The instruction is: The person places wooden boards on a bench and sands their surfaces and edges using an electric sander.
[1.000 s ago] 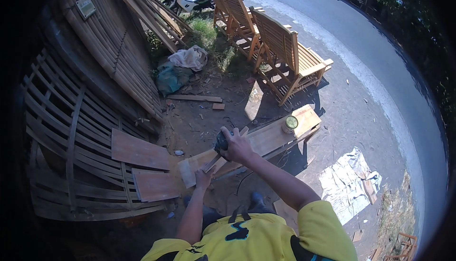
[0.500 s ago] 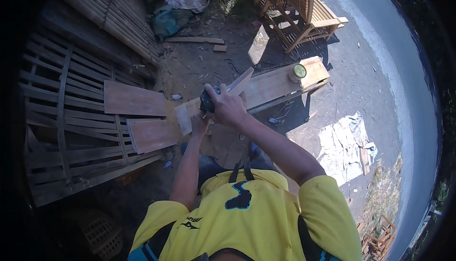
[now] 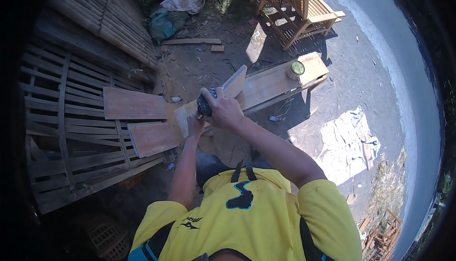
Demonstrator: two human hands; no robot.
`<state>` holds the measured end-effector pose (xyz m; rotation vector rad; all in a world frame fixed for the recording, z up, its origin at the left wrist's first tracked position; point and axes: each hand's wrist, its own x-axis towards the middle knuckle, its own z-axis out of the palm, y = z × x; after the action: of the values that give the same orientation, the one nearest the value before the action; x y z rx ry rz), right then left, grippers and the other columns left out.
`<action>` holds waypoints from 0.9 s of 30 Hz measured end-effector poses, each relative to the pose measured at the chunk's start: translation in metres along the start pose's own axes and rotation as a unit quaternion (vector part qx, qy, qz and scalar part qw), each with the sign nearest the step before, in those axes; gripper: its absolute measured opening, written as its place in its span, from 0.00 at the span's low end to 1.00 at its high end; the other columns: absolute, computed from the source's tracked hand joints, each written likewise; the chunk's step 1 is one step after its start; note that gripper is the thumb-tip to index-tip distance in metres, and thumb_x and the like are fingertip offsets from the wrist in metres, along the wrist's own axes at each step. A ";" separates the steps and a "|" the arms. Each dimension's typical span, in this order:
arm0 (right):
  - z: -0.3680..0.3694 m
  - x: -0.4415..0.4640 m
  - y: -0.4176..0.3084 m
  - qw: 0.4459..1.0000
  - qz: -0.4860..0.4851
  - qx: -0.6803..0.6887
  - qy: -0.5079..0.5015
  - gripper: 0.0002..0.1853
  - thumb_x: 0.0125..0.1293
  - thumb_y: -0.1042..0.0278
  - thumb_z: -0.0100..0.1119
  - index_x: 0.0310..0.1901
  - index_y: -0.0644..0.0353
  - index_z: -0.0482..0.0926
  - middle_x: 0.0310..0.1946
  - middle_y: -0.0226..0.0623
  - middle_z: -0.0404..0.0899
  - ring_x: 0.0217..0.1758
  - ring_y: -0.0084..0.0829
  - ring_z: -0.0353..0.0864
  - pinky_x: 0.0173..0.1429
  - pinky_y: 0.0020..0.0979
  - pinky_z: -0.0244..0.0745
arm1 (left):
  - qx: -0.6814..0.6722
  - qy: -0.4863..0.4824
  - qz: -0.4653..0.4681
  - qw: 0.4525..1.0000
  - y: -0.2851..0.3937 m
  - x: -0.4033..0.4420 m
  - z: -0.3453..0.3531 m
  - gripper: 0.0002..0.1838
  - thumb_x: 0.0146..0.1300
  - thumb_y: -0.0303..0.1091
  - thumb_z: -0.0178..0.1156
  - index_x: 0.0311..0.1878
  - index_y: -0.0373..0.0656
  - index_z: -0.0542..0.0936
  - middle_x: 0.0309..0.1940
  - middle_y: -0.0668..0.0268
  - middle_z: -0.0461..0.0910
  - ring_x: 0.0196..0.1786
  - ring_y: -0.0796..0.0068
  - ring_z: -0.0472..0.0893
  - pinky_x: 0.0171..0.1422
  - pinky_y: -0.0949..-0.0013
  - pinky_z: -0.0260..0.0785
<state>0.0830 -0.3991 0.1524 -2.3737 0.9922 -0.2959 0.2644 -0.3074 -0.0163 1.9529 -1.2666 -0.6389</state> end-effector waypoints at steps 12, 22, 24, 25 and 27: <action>-0.072 0.071 0.120 0.979 0.147 -0.061 0.125 0.48 0.58 0.48 0.74 0.79 0.49 0.65 0.53 0.56 0.78 0.49 0.62 0.88 0.56 0.56 0.85 | -0.103 0.026 0.007 0.994 -0.012 0.004 0.008 0.22 0.68 0.41 0.74 0.63 0.44 0.88 0.45 0.58 0.94 0.45 0.72 0.93 0.49 0.63 0.83; 0.017 0.007 -0.008 0.998 -0.063 0.005 -0.001 0.51 0.58 0.51 0.80 0.81 0.47 0.61 0.58 0.56 0.75 0.46 0.62 0.89 0.49 0.56 0.87 | 0.053 -0.014 0.052 0.997 -0.072 0.004 0.022 0.22 0.68 0.46 0.74 0.59 0.45 0.89 0.45 0.56 0.93 0.51 0.58 0.93 0.52 0.57 0.84; -0.012 0.017 0.011 0.999 0.023 -0.026 -0.012 0.51 0.56 0.55 0.80 0.80 0.47 0.62 0.56 0.56 0.74 0.47 0.61 0.89 0.48 0.56 0.87 | -0.015 -0.005 0.004 1.000 -0.023 0.002 0.008 0.22 0.68 0.45 0.74 0.59 0.45 0.89 0.45 0.56 0.93 0.52 0.58 0.93 0.53 0.57 0.84; -0.019 0.025 0.035 0.998 0.023 -0.028 0.045 0.51 0.56 0.53 0.80 0.79 0.47 0.62 0.55 0.55 0.75 0.47 0.61 0.88 0.48 0.56 0.87 | -0.079 0.008 -0.039 0.996 -0.003 0.001 0.004 0.21 0.68 0.45 0.74 0.60 0.45 0.89 0.45 0.56 0.93 0.53 0.59 0.93 0.54 0.57 0.84; -0.045 0.045 0.075 0.992 0.094 -0.039 0.077 0.46 0.60 0.51 0.76 0.78 0.46 0.65 0.54 0.56 0.77 0.48 0.63 0.88 0.52 0.57 0.85 | -0.084 0.017 -0.059 0.995 0.005 -0.002 0.000 0.20 0.69 0.43 0.74 0.60 0.45 0.89 0.47 0.57 0.93 0.53 0.60 0.93 0.56 0.59 0.83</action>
<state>0.0533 -0.4926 0.1473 -2.3326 1.3117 -0.3791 0.2604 -0.3072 -0.0123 1.9018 -1.0475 -0.7439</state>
